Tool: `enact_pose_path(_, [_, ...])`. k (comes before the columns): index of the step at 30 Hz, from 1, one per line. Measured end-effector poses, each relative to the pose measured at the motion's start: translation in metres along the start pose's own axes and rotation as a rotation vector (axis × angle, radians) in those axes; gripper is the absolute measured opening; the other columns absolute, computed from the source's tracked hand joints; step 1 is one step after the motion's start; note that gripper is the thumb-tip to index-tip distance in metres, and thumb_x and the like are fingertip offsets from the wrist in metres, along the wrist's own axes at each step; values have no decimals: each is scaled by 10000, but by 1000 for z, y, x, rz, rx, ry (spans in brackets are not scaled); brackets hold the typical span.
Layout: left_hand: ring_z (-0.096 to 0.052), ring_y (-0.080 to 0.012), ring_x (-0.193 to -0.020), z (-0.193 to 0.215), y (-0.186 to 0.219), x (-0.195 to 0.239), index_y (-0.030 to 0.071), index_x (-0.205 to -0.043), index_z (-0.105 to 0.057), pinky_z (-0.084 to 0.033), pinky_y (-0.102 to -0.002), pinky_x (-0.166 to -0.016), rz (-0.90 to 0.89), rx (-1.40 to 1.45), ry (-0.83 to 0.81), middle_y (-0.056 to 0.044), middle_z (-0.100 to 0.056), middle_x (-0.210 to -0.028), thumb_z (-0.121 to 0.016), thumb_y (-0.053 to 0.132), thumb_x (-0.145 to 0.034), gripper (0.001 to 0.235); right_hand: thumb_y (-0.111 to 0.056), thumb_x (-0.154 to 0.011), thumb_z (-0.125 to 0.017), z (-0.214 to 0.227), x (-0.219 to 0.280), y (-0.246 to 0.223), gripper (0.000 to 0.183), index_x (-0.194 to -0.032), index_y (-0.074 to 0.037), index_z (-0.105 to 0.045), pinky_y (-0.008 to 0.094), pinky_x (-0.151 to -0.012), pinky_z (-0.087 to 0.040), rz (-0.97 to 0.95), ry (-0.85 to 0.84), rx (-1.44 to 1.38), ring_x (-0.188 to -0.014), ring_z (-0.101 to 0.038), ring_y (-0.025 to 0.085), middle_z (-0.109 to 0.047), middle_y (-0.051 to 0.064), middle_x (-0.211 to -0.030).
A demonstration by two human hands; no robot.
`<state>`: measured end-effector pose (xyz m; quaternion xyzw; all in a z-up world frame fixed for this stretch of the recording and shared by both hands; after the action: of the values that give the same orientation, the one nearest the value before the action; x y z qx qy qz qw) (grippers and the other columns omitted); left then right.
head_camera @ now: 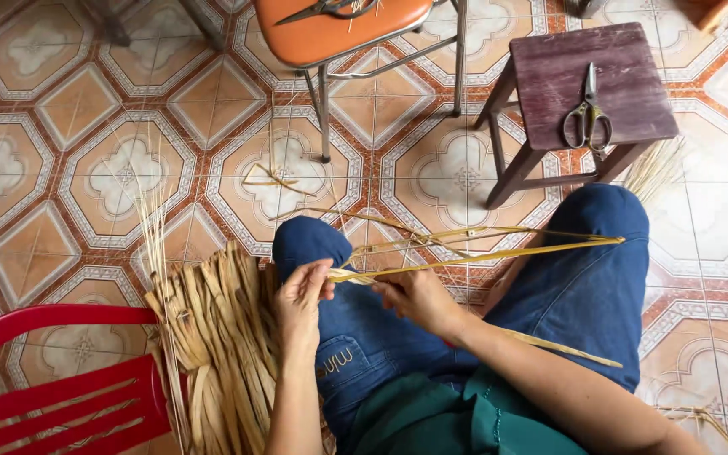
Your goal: The person sits on the floor and weaves thin palm-leaf strips around a rectangular bamboo frame, tying and threading the strips to build a woven lattice. They pull strips tight, fold ends over the frame bars, and take new strips from a pile beside them as they work around the frame.
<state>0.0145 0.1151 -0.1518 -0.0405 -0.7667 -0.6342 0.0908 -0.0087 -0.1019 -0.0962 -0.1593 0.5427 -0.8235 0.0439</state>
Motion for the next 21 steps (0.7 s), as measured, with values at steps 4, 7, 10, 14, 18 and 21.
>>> enact_pose_path(4, [-675, -98, -757, -8, -1, 17, 4, -1069, -768, -558, -230, -704, -45, 95, 175, -36, -746, -893, -705, 158, -977, 190, -183, -981, -634, -5, 2, 13, 180, -1011, -42, -742, 321, -507, -562, 153, 64, 102, -532, -686, 151, -722, 63, -679])
enact_pose_path(7, [-700, -123, -828, -16, -16, 26, -1, -1097, -755, -583, -269, -779, -143, 137, 271, -51, -757, -969, -690, 126, -978, 186, -177, -978, -631, -4, 3, 14, 169, -1017, -47, -733, 344, -532, -573, 235, 86, 206, -545, -704, 177, -733, 71, -711])
enact_pose_path(10, [-708, -130, -941, -27, -4, 53, -1, -1174, -719, -582, -279, -880, -259, 102, 280, -67, -740, -1078, -634, 94, -1001, 215, -170, -970, -629, -4, 14, 13, 164, -1054, -54, -710, 356, -558, -578, 243, 21, 281, -561, -712, 204, -743, 82, -753])
enact_pose_path(14, [-696, -136, -1110, -27, 20, 68, -25, -1261, -683, -565, -281, -1028, -420, 50, 94, -85, -694, -1244, -538, 52, -1043, 273, -155, -959, -602, -4, 19, 12, 332, -1270, -38, -611, 361, -569, -596, 257, -43, 282, -599, -748, 224, -759, 103, -816])
enact_pose_path(18, [-684, -140, -1085, -14, 0, 48, -57, -1252, -690, -557, -270, -999, -358, 75, 29, -90, -682, -1197, -613, -15, -1036, 233, -162, -944, -611, -10, 27, 19, 386, -1299, -13, -575, 388, -578, -591, 363, -33, 400, -640, -744, 269, -761, 123, -814])
enact_pose_path(21, [-738, -138, -1005, -12, 12, 34, -18, -1171, -710, -614, -259, -907, -464, -66, -11, -79, -730, -1137, -689, -32, -985, 188, -236, -940, -637, -17, 33, 13, 424, -1333, -81, -606, 422, -559, -583, 325, -73, 678, -649, -731, 320, -740, 178, -823])
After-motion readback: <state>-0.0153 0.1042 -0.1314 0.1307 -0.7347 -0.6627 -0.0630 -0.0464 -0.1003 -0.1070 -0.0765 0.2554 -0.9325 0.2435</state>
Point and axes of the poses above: each hand's wrist, its own x-axis away from the middle knuckle, its own z-axis out of the back of the hand, y = z × x, the point moved 2 cm from there along -x, towards the middle knuckle
